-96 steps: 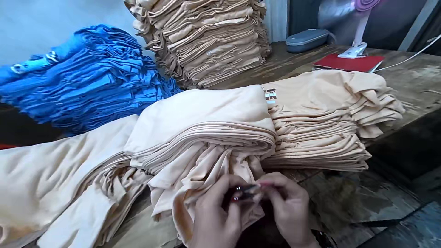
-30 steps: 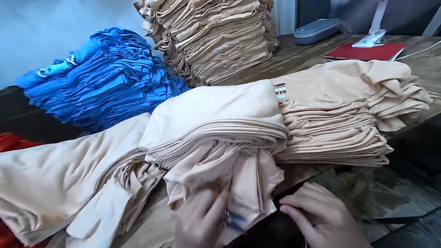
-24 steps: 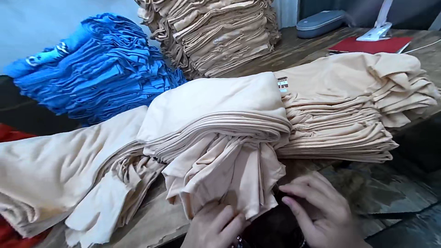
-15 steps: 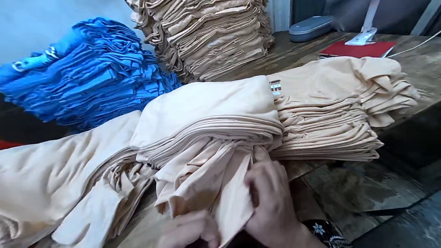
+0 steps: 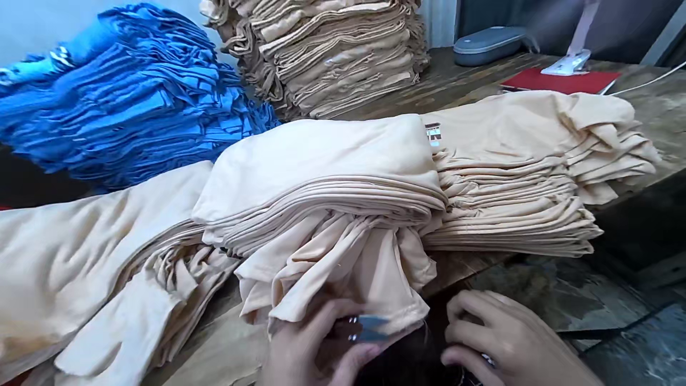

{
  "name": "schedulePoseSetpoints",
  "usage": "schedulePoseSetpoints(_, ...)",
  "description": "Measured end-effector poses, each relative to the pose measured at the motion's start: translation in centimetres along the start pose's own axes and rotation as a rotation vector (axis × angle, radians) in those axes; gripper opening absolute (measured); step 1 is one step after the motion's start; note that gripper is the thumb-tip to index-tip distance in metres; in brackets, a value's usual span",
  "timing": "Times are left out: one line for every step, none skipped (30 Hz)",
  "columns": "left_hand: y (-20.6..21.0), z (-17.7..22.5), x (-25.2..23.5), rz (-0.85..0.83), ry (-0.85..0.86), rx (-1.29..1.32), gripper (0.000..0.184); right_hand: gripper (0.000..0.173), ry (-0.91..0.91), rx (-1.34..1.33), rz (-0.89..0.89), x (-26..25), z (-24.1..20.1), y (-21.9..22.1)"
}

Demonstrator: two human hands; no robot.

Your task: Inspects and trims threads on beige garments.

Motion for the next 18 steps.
schedulePoseSetpoints(0.2,0.8,-0.2,0.066,-0.002,0.055,0.04,0.028,-0.037,-0.005,0.172,-0.5,-0.5,-0.2)
schedulePoseSetpoints(0.5,1.4,-0.3,0.139,-0.01,0.117,0.038,0.021,-0.067,-0.021,0.319,-1.0,-1.1,-0.2)
schedulePoseSetpoints(1.0,1.7,-0.5,0.212,-0.016,0.179,0.037,0.019,-0.086,0.002,0.425,-1.5,-1.6,0.0)
schedulePoseSetpoints(1.5,1.9,-0.7,0.283,-0.016,0.226,0.037,0.025,-0.095,0.055,0.483,-2.1,-2.0,0.4)
schedulePoseSetpoints(2.1,1.7,-0.9,0.356,-0.006,0.242,0.038,0.03,-0.103,0.109,0.511,-2.7,-2.1,0.8)
schedulePoseSetpoints(2.8,1.3,-1.1,0.425,0.015,0.226,0.04,0.029,-0.122,0.135,0.527,-3.2,-2.1,1.2)
schedulePoseSetpoints(3.3,0.7,-1.1,0.474,0.034,0.184,0.041,0.025,-0.15,0.132,0.534,-3.4,-2.0,1.6)
schedulePoseSetpoints(3.6,0.1,-1.0,0.5,0.049,0.139,0.041,0.02,-0.18,0.105,0.548,-3.3,-1.8,1.7)
schedulePoseSetpoints(3.8,-0.5,-0.9,0.496,0.061,0.11,0.04,0.016,-0.2,0.045,0.58,-2.9,-1.5,1.8)
schedulePoseSetpoints(3.9,-0.8,-0.6,0.476,0.073,0.104,0.036,0.012,-0.203,-0.047,0.615,-2.5,-1.1,1.7)
schedulePoseSetpoints(3.9,-1.0,-0.3,0.45,0.097,0.109,0.031,0.011,-0.19,-0.148,0.653,-2.0,-0.6,1.6)
schedulePoseSetpoints(3.8,-0.9,0.0,0.419,0.112,0.108,0.027,0.011,-0.16,-0.243,0.682,-1.6,-0.2,1.4)
schedulePoseSetpoints(3.8,-0.7,0.1,0.387,0.119,0.108,0.024,0.01,-0.122,-0.335,0.705,-1.3,0.3,1.2)
schedulePoseSetpoints(3.7,-0.3,0.3,0.368,0.118,0.097,0.023,0.009,-0.08,-0.414,0.724,-1.1,0.8,1.2)
schedulePoseSetpoints(3.7,0.1,0.5,0.362,0.118,0.064,0.022,0.008,-0.044,-0.476,0.736,-1.0,1.1,1.1)
schedulePoseSetpoints(3.7,0.6,0.7,0.369,0.117,0.002,0.022,0.008,-0.02,-0.524,0.738,-0.9,1.2,1.0)
schedulePoseSetpoints(3.8,1.2,1.0,0.386,0.118,-0.084,0.023,0.009,-0.014,-0.567,0.729,-0.9,1.2,0.9)
schedulePoseSetpoints(3.9,1.8,1.3,0.415,0.128,-0.179,0.024,0.01,-0.023,-0.601,0.712,-0.8,1.1,0.9)
Point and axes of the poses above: each hand's wrist, its own x-axis away from the middle knuckle, its own y-axis out of the palm, z = x × y, the point moved 6 cm from there along -x, towards the middle knuckle, and after that the axes turned 4 degrees about -z, right-handed, at the moved point
